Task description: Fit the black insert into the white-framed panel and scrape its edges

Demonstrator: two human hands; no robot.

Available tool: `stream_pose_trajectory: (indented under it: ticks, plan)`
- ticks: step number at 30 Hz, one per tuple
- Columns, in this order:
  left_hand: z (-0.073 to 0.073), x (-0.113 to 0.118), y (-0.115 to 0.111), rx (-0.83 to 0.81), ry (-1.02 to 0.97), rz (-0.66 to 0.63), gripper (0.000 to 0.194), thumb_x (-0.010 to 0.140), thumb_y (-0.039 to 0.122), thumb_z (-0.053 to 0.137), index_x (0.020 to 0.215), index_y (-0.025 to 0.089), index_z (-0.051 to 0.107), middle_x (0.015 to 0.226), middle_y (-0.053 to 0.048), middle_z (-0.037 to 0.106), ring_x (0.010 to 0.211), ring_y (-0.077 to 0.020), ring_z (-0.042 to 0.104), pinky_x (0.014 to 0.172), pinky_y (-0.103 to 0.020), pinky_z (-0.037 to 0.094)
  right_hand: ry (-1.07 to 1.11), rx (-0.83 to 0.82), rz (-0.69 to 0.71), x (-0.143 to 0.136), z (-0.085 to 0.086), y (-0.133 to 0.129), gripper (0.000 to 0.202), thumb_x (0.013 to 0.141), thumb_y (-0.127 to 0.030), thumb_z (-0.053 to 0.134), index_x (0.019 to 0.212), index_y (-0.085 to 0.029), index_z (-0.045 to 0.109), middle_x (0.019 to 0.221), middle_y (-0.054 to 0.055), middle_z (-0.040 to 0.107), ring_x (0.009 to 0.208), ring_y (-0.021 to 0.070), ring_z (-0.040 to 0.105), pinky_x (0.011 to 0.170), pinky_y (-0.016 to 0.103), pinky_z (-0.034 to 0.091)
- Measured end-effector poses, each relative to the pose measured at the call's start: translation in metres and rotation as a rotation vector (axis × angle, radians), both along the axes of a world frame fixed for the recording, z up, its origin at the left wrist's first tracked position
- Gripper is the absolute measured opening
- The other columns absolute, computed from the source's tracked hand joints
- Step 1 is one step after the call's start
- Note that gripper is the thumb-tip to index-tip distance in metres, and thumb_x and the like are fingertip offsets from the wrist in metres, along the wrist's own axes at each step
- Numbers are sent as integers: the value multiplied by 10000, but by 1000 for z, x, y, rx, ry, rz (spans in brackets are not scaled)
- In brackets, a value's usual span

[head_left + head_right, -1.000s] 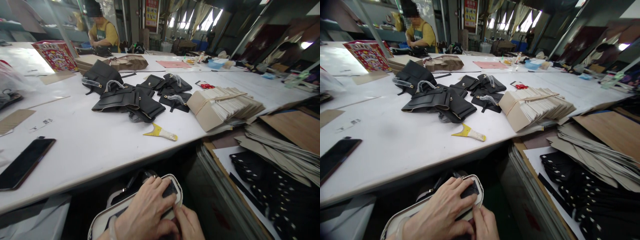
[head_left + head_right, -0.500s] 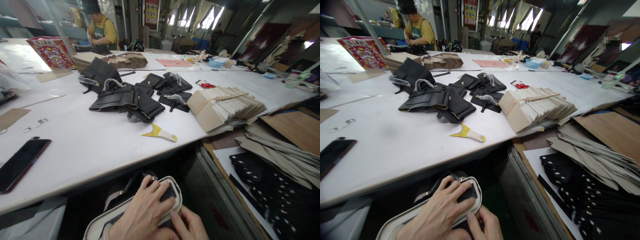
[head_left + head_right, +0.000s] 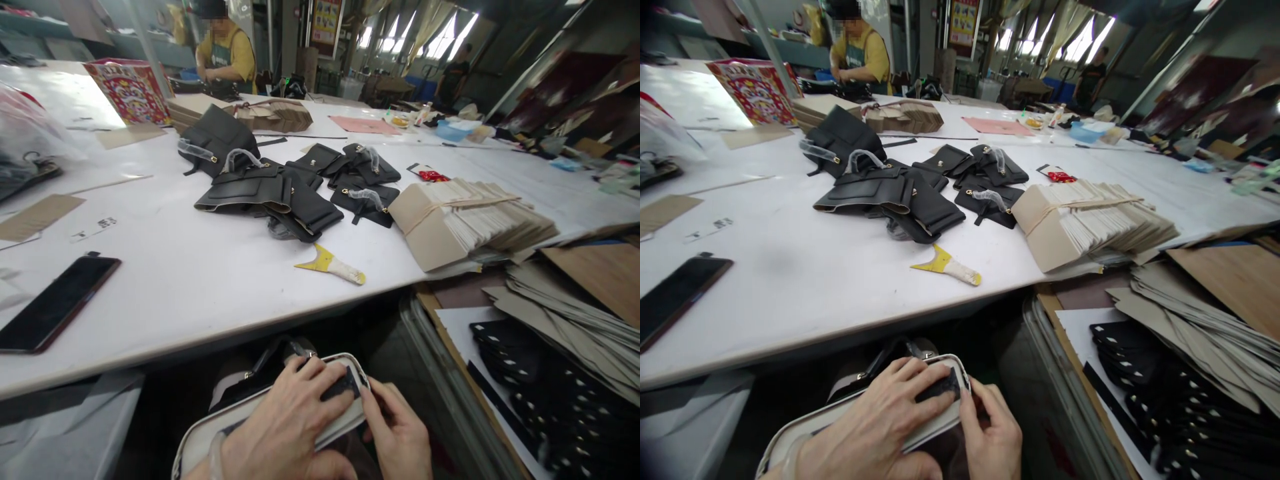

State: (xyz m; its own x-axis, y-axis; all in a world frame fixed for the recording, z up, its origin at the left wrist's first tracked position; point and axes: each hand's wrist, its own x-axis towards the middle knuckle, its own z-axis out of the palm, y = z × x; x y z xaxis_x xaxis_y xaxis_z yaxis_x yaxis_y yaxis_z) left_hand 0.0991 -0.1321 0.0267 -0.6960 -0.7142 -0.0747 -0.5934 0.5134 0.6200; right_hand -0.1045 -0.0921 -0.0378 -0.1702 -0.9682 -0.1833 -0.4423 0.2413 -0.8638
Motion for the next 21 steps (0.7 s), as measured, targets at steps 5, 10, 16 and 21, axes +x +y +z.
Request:
stream_pose_trajectory:
  ticks: [5, 10, 16, 21]
  plan:
    - [-1, 1, 1, -18, -22, -30, 646, 792, 633, 615, 1331, 320, 444, 1441, -2, 452, 1176, -232, 474, 1023, -436, 414, 34, -105, -34, 7, 0, -2, 279, 874, -436, 597, 928, -202, 740, 796, 58, 630, 708, 189, 600, 650, 251, 480]
    - [-2, 2, 0, -25, -51, -37, 613, 808, 581, 633, 1329, 319, 446, 1443, -7, 452, 1167, -240, 479, 1019, -433, 422, 94, -216, -4, 9, 0, -4, 220, 897, -361, 585, 922, -194, 725, 783, 55, 634, 712, 177, 609, 678, 242, 479]
    - [-12, 3, -3, -64, -43, -94, 555, 914, 589, 438, 1373, 278, 407, 1420, -66, 473, 1178, -267, 487, 1061, -556, 355, 276, -354, 199, -3, -4, -11, 150, 927, -232, 545, 965, -181, 681, 782, 34, 641, 699, 134, 630, 663, 187, 497]
    - [-19, 5, -3, -98, -53, -112, 481, 957, 481, 410, 1382, 256, 394, 1435, -84, 460, 1194, -281, 483, 1077, -639, 295, 364, -454, 269, -6, -3, -14, 136, 947, -192, 514, 1002, -188, 638, 786, 9, 618, 703, 101, 625, 665, 156, 490]
